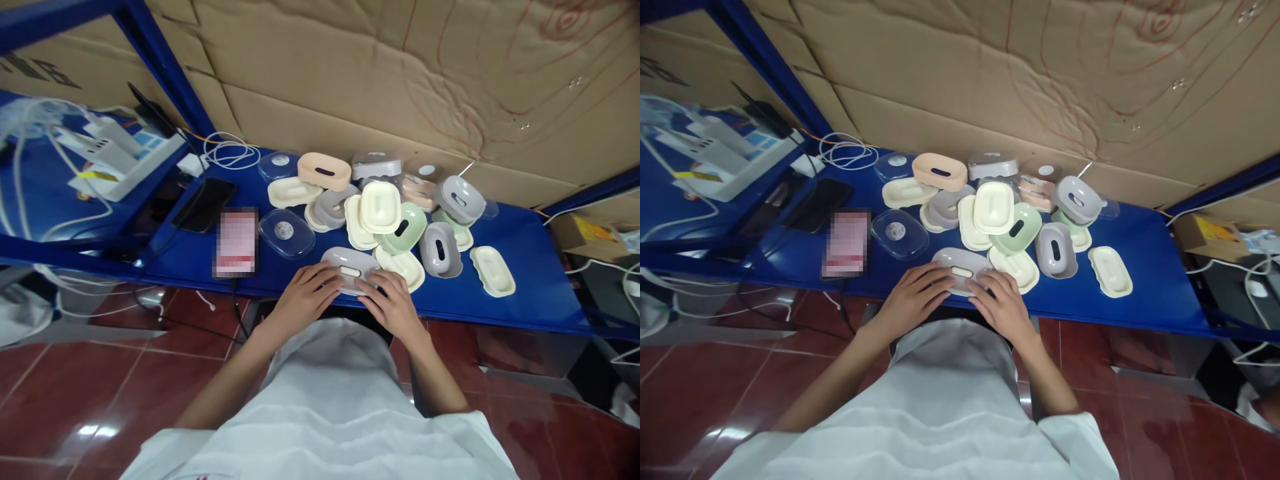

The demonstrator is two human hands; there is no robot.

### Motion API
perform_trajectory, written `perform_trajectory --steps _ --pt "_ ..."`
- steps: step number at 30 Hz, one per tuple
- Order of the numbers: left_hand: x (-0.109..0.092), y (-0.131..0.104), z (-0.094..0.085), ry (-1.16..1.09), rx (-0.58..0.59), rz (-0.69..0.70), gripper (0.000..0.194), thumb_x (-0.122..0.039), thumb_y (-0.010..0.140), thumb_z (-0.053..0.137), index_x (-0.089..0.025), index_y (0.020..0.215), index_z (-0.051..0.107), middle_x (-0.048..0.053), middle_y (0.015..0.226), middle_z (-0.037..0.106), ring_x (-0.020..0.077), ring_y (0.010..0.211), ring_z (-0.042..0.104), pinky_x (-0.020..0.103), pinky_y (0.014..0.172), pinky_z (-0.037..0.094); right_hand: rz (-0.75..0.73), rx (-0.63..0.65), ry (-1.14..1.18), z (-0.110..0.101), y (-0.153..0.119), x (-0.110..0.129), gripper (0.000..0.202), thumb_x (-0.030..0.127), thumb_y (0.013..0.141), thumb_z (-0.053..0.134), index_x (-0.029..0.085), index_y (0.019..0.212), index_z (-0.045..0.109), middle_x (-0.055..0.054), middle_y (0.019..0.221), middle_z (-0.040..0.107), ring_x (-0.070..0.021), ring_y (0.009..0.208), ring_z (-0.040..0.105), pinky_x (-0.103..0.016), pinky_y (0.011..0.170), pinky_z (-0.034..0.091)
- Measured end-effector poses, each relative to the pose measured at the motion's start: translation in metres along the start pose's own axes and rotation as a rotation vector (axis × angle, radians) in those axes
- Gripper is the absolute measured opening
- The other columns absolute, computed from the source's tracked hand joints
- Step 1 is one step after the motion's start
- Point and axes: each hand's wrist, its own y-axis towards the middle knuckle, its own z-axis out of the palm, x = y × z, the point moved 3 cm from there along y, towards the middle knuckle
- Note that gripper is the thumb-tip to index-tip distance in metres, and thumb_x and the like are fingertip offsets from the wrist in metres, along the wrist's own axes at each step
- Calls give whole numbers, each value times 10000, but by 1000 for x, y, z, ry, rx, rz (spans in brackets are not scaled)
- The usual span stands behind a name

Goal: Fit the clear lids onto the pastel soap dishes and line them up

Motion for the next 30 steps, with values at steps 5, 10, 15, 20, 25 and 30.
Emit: perform_trajectory --steps 5,10,15,20,25,30 --pt "18 -3 -20 44 -48 -145 554 -60 992 453 -258 1490 591 117 1596 571 292 1525 491 549 1242 410 32 19 29 3 -3 0 402 301 1052 641 283 1453 633 -104 1333 702 -282 1368 598 -487 1145 479" --pt "33 1 -32 235 -15 -372 717 24 865 454 -211 1536 550 181 1672 461 398 1566 418 676 1226 365 22 -19 79 3 -3 0 387 293 1045 637 275 1431 648 -104 1336 698 -281 1362 599 -489 1149 481" --pt "22 -4 -34 237 87 -296 507 -198 1029 526 -267 1530 565 163 1567 579 385 1410 574 625 1155 434 63 -39 101 0 -8 -5 345 310 1034 642 291 1377 681 -102 1300 700 -292 1320 623 -521 1144 476" --pt "19 -27 -43 229 153 -288 607 -363 1009 653 -282 1590 497 169 1685 431 446 1546 397 667 1200 370 119 -104 119 -5 -13 -11 296 317 1024 664 271 1313 703 -129 1379 638 -317 1389 572 -538 1145 487" --pt "15 -41 -45 207 127 -250 535 -269 1003 664 -311 1529 574 141 1435 655 375 1336 587 612 1163 424 155 -109 172 -3 -12 -15 314 306 1028 646 275 1338 684 -136 1417 614 -326 1423 549 -582 1175 482" --pt "14 -46 -38 102 -18 -238 425 -202 1042 593 -325 1447 630 120 1455 625 341 1417 553 645 1220 386 157 -118 232 -2 -13 -17 332 282 1025 644 282 1357 668 -135 1440 594 -325 1446 533 -600 1195 485"
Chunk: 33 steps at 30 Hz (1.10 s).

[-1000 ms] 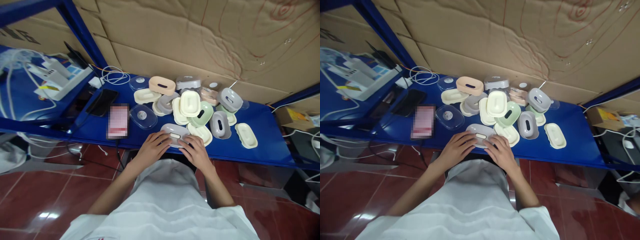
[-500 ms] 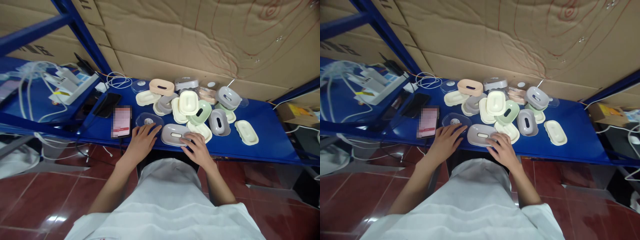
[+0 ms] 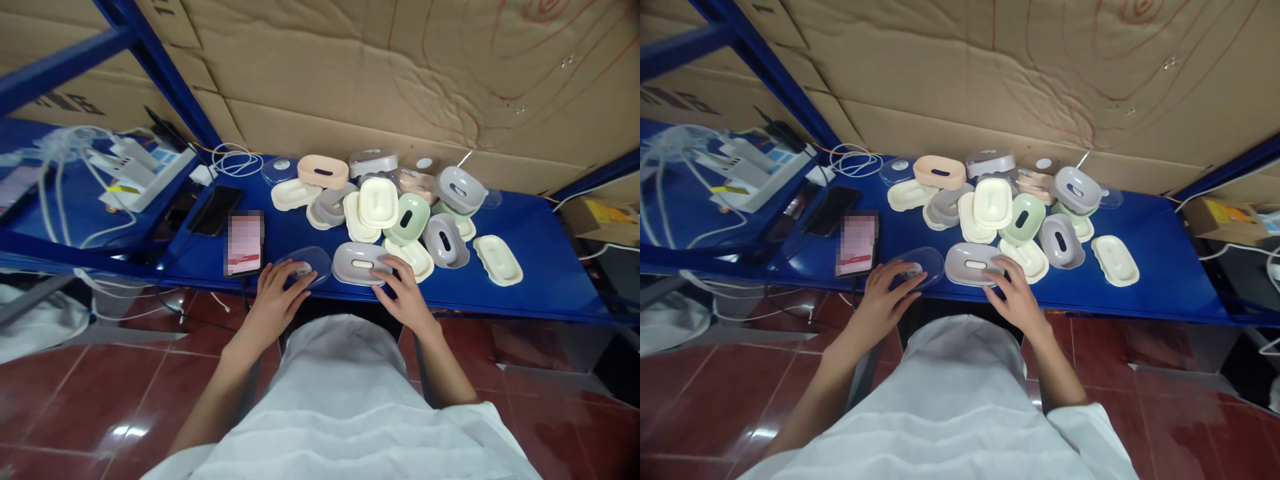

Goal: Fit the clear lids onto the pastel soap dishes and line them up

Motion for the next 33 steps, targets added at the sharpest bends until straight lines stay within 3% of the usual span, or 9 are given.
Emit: perform_trajectory --steps 3,5,9,11,14,18,21,26,33 --pt "-3 3 0 -119 -198 -50 461 -203 1044 604 -332 1487 584 109 1452 621 305 1415 569 588 1219 440 3 10 12 0 1 2 408 270 1034 633 288 1440 606 -138 1460 587 -321 1473 516 -595 1217 475" --pt "-10 11 2 -204 -283 -30 482 -208 1041 620 -339 1502 569 98 1451 625 274 1400 590 538 1217 468 10 36 22 2 4 5 535 275 1042 624 285 1560 487 -150 1519 556 -308 1505 493 -573 1241 462" --pt "-31 39 16 -257 -116 227 443 -215 1045 632 -332 1472 601 73 1463 664 240 1424 590 559 1297 355 -24 57 25 5 10 11 858 347 1034 661 270 1720 151 -200 1755 245 -330 1606 357 -561 1256 445" --pt "-36 50 24 -226 -37 285 404 -213 1059 612 -319 1448 626 66 1468 683 238 1457 569 589 1329 265 -59 89 -3 6 13 14 857 359 1032 669 301 1722 163 -177 1792 143 -344 1631 296 -571 1261 434" --pt "-31 59 30 -188 -2 264 386 -242 1078 586 -307 1457 622 70 1512 658 260 1539 483 628 1339 200 -85 143 -46 7 17 16 709 322 1049 641 323 1680 318 -142 1765 268 -331 1632 299 -575 1275 416" --pt "-18 56 27 -229 -5 206 438 -289 1071 601 -282 1509 574 115 1672 475 288 1625 338 582 1302 347 -116 88 -63 6 21 18 618 292 1040 651 298 1620 438 -147 1612 503 -330 1573 407 -573 1254 446" --pt "-10 50 23 -256 20 153 490 -319 1051 639 -275 1531 551 137 1716 390 311 1630 319 568 1275 408 -124 50 -65 9 22 18 586 287 1033 660 313 1591 482 -141 1460 599 -344 1506 487 -585 1206 490" --pt "-7 47 26 -285 45 133 563 -335 1037 661 -308 1575 500 133 1715 376 310 1598 381 560 1276 414 -126 34 -23 13 19 19 645 271 1032 661 313 1633 431 -145 1400 595 -351 1487 502 -598 1201 500" --pt "-7 52 32 -297 -7 123 556 -332 1022 682 -353 1556 530 134 1665 408 334 1537 435 560 1183 506 -89 45 23 10 21 18 643 198 1066 570 326 1666 379 -145 1569 508 -315 1578 407 -581 1273 433"
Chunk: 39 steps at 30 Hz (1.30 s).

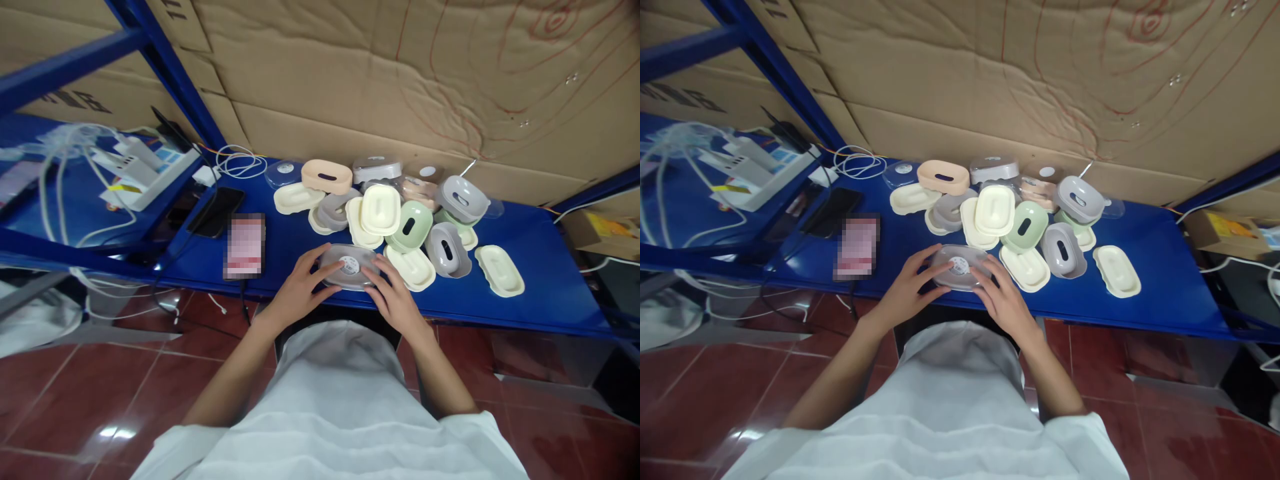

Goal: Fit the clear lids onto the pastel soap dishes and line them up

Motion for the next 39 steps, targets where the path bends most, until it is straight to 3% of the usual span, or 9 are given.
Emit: perform_trajectory --steps 5,9,16,23,28,31,33,35,39 --pt "-4 4 1 43 -49 33 566 -319 1021 678 -329 1567 527 155 1657 416 347 1512 449 580 1189 478 8 28 -8 -3 3 -6 661 187 1086 518 352 1693 317 -129 1669 430 -294 1595 383 -574 1286 413" --pt "-6 5 3 58 -65 38 576 -333 1014 688 -327 1569 532 159 1646 438 349 1493 470 589 1194 468 14 76 -40 -2 5 -9 710 288 1068 598 365 1703 291 -101 1723 376 -319 1607 357 -593 1288 406" --pt "-3 2 6 116 -71 79 628 -330 987 723 -319 1580 516 162 1670 440 344 1498 492 579 1197 488 10 81 -114 2 2 -8 753 268 1031 660 350 1697 320 -88 1733 369 -326 1631 302 -575 1296 401" --pt "-3 -4 7 147 -79 92 651 -320 985 718 -299 1595 494 177 1699 408 349 1543 459 562 1195 510 7 90 -119 3 0 -7 734 237 1045 626 382 1694 314 -82 1734 368 -320 1620 331 -575 1296 399" --pt "-4 -6 5 98 -119 98 599 -317 965 758 -339 1534 571 157 1605 511 349 1458 540 592 1158 528 29 121 -73 2 5 -7 742 362 1028 672 349 1689 335 -137 1699 382 -317 1591 383 -563 1275 427" --pt "-11 -8 2 -7 -144 114 627 -291 975 752 -337 1561 534 154 1581 527 323 1434 564 534 1119 575 2 92 -64 -4 5 -4 701 362 1025 678 342 1664 392 -146 1690 381 -314 1574 411 -544 1265 441" --pt "-17 -7 -1 -102 -169 91 669 -271 993 728 -314 1607 465 165 1610 498 307 1447 560 503 1124 579 -27 20 -88 -19 -1 -5 691 355 1007 710 348 1640 435 -136 1663 427 -318 1545 455 -533 1252 459" --pt "-20 -3 -1 -146 -175 61 665 -245 1019 682 -292 1629 421 170 1636 472 292 1463 550 491 1149 562 -3 -124 -191 -48 -18 -18 686 372 971 763 343 1603 496 -132 1622 486 -331 1495 515 -531 1221 487" --pt "-27 12 5 -40 -82 91 535 -196 1056 583 -289 1576 494 126 1599 537 278 1477 527 510 1213 492 279 -548 -586 -143 -82 -86 703 550 905 798 225 1504 627 -206 1531 555 -404 1436 550 -591 1162 494"
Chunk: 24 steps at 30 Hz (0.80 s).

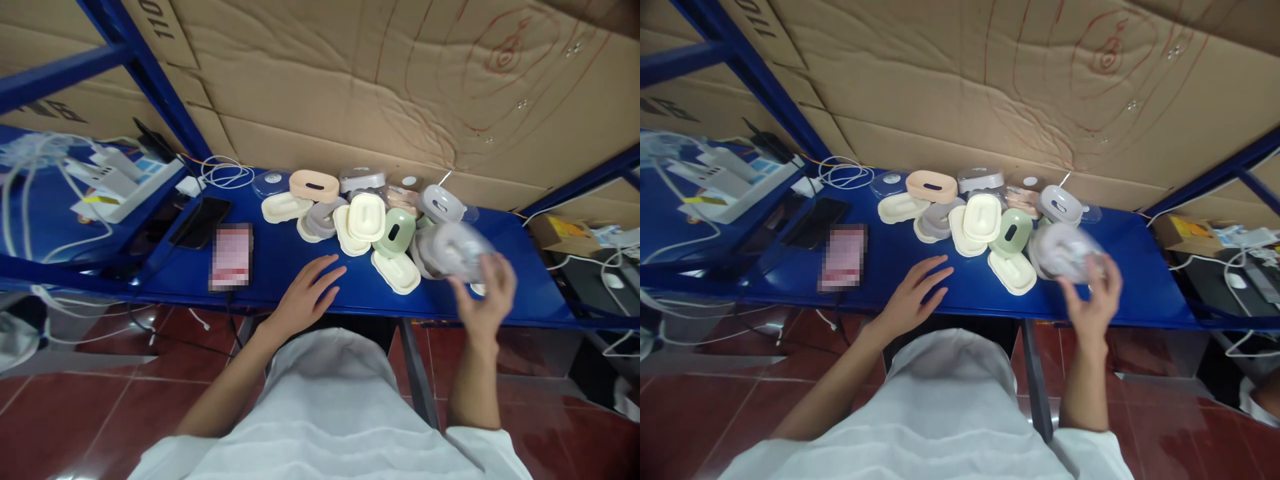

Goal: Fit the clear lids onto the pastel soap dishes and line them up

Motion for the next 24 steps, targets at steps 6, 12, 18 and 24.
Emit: perform_trajectory --steps 6,12,18,24 --pt "-37 31 44 100 261 160 472 -153 1062 492 -237 1525 537 110 1639 515 288 1529 463 492 1236 438 505 -162 -359 -32 -19 -178 966 773 678 855 26 1283 758 -386 1297 599 -525 1228 630 -648 1018 504" --pt "-53 51 82 199 368 167 501 -48 994 518 -221 1457 595 140 1482 625 321 1482 490 661 1280 268 385 -106 -309 -16 -30 -146 793 749 958 550 80 1358 691 -367 1423 565 -520 1378 521 -720 1065 419" --pt "-46 27 66 131 400 184 339 -74 998 567 -255 1242 717 75 1164 683 254 1203 613 564 1211 366 -35 260 -32 27 -21 6 467 464 1066 533 211 1443 642 -178 1503 618 -353 1416 552 -563 1153 422" --pt "-35 -6 40 121 293 135 369 -74 1037 517 -225 1342 660 93 1137 699 223 1089 657 411 990 518 -244 474 92 86 9 86 495 309 1101 489 241 1592 500 -146 1584 572 -318 1512 466 -560 1231 282"
